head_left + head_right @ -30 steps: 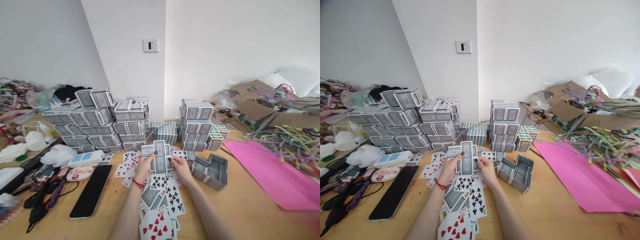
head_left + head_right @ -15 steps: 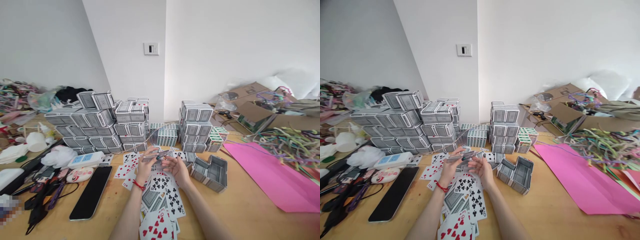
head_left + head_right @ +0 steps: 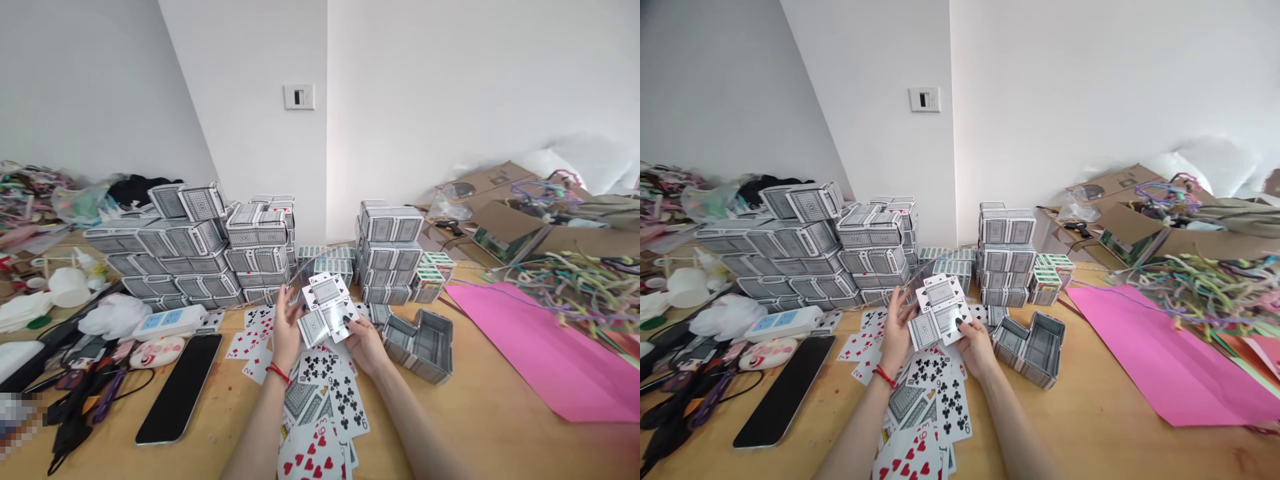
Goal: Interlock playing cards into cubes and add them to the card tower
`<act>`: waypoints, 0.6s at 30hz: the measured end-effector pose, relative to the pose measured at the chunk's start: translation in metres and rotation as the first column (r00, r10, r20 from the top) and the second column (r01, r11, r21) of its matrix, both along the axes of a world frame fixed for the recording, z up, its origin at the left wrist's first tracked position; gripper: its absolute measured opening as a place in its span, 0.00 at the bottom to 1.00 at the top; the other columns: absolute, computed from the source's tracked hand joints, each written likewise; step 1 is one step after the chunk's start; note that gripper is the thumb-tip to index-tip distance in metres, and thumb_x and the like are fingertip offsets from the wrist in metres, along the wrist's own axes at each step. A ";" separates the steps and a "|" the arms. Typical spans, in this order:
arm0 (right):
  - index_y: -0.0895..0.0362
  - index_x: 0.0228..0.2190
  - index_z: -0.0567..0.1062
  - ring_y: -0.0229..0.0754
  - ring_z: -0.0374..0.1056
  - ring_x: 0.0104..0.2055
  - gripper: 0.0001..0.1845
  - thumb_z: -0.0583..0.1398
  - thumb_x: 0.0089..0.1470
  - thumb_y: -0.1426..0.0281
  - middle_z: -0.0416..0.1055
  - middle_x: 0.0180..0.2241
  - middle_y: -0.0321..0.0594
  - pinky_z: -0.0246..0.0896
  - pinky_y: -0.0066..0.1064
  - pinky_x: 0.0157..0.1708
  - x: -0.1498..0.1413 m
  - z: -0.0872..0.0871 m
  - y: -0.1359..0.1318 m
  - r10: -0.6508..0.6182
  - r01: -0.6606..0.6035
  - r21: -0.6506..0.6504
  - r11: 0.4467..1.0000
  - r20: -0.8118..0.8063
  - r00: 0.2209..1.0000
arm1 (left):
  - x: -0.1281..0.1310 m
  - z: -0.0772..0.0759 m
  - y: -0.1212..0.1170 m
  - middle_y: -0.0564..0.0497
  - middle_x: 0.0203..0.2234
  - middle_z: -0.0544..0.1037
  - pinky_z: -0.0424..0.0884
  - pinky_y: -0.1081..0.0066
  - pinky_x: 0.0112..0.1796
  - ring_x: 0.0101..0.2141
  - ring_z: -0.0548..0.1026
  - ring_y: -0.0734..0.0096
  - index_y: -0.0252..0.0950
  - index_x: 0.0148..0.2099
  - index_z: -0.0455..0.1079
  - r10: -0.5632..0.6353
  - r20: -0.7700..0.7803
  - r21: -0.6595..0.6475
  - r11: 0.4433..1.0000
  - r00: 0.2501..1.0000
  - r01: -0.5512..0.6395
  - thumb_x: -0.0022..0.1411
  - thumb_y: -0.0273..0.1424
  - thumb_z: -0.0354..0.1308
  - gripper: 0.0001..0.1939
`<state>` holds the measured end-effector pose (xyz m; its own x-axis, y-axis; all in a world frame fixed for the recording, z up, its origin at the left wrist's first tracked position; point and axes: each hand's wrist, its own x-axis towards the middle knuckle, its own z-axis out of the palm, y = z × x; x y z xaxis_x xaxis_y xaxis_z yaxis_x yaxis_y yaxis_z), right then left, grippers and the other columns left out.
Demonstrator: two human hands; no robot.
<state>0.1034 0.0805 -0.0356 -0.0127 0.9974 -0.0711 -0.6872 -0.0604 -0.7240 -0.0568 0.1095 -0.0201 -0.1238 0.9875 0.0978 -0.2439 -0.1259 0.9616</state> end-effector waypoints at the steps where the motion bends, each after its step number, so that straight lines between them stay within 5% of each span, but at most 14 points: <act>1: 0.55 0.33 0.73 0.42 0.69 0.35 0.14 0.63 0.39 0.72 0.75 0.35 0.39 0.63 0.35 0.38 -0.001 0.001 0.000 -0.020 0.020 0.018 1.000 -0.008 1.000 | -0.002 -0.002 0.002 0.49 0.53 0.65 0.67 0.66 0.43 0.45 0.71 0.62 0.51 0.61 0.46 0.006 0.054 -0.028 1.000 0.999 -0.004 0.52 0.39 0.57 0.36; 4: 0.53 0.36 0.72 0.42 0.69 0.37 0.18 0.64 0.38 0.71 0.74 0.37 0.39 0.63 0.34 0.38 -0.003 0.005 -0.001 -0.072 0.072 0.052 0.996 -0.002 0.997 | -0.004 -0.005 0.004 0.44 0.42 0.75 0.70 0.66 0.35 0.37 0.75 0.60 0.39 0.57 0.58 -0.125 0.188 -0.113 0.983 0.974 0.147 0.54 0.43 0.52 0.30; 7: 0.54 0.37 0.70 0.44 0.69 0.35 0.20 0.65 0.37 0.68 0.74 0.35 0.39 0.63 0.34 0.33 -0.007 0.007 -0.002 -0.069 0.066 0.036 0.997 0.084 0.994 | -0.001 -0.007 0.002 0.43 0.38 0.77 0.70 0.67 0.35 0.36 0.75 0.60 0.33 0.46 0.69 -0.288 0.120 -0.155 0.940 0.950 0.304 0.48 0.38 0.60 0.23; 12: 0.53 0.33 0.71 0.43 0.67 0.28 0.17 0.61 0.42 0.57 0.73 0.28 0.38 0.59 0.29 0.22 -0.010 -0.004 0.003 -0.115 0.118 0.009 0.993 0.317 0.941 | 0.003 -0.013 0.002 0.46 0.33 0.78 0.70 0.67 0.34 0.33 0.75 0.62 0.33 0.36 0.73 -0.240 -0.025 -0.186 0.955 0.971 0.231 0.42 0.33 0.64 0.17; 18: 0.55 0.24 0.73 0.45 0.66 0.27 0.17 0.61 0.40 0.53 0.71 0.20 0.37 0.58 0.30 0.24 -0.004 -0.016 0.009 -0.162 0.146 0.071 0.987 0.460 0.873 | 0.001 -0.018 0.005 0.46 0.34 0.78 0.70 0.65 0.38 0.36 0.75 0.61 0.33 0.36 0.73 -0.228 0.008 -0.190 0.956 0.974 0.225 0.41 0.32 0.65 0.17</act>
<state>0.0990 0.0894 -0.0519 0.1674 0.9859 0.0017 -0.2717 0.0478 -0.9612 -0.0555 0.1143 -0.0377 0.1051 0.9902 -0.0922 -0.2314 0.1146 0.9661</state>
